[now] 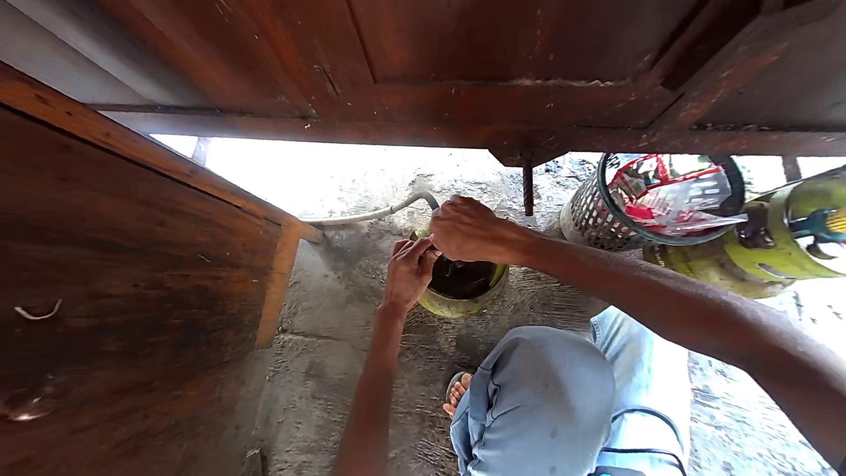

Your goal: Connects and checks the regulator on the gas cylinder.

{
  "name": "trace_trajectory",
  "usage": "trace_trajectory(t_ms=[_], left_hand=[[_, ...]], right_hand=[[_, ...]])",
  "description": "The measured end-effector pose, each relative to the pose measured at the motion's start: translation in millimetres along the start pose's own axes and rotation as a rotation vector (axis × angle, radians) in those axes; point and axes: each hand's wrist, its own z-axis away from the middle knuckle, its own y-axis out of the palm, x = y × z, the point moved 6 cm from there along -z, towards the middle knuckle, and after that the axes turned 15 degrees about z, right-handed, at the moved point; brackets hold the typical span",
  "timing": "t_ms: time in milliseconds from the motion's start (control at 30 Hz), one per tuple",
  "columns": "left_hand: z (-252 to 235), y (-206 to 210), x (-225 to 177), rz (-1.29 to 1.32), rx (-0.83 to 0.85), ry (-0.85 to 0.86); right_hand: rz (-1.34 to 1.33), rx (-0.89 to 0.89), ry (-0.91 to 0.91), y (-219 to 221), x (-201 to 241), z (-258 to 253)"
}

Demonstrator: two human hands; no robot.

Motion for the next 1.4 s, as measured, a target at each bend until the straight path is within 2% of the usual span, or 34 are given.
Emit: trace_trajectory(t_ms=[133,300,433,633,800,900,1000,1233,1400], left_hand=[[5.7,-1.6,0.6,-0.045,-0.013,0.049],[-8.1,3.7,-2.8,-0.067,0.061,0.044],[-11.1,12.4,0.6,-0.027,0.083,0.052],[7.2,0.1,1.7,-0.05,-0.005,0.067],[21.3,-4.8,9.7,-0.065,-0.002,0.03],[18.5,-7.7,-0.1,0.019,-0.028,-0.036],[8.1,-5.0,-3.6,0.068,0.015,-0.088],[-11.1,7.9,1.8,0.066,0.121,-0.1],[-7.4,8.8,4.4,-0.045,0.115,0.016]], right_hand=[[-0.006,-0.003,0.021,3.1,4.8,-0.9],[-0.067,0.044,0.053,20.9,-25.7,-9.7],[-0.16,0.039,-0.009,37.8,-50.6,-10.7],[-0.131,-0.045,0.05,39.0,-29.0,-4.4],[-0.067,0.005,0.064,45.9,-7.6,-5.6],[-0.138,-0.024,0.058,29.7,-11.3,-2.0],[-0.14,-0.009,0.044,19.7,-20.7,-4.2],[-0.114,0.006,0.052,31.7,-46.0,-15.6],[-0.124,-0.008,0.079,37.1,-39.2,-9.1]])
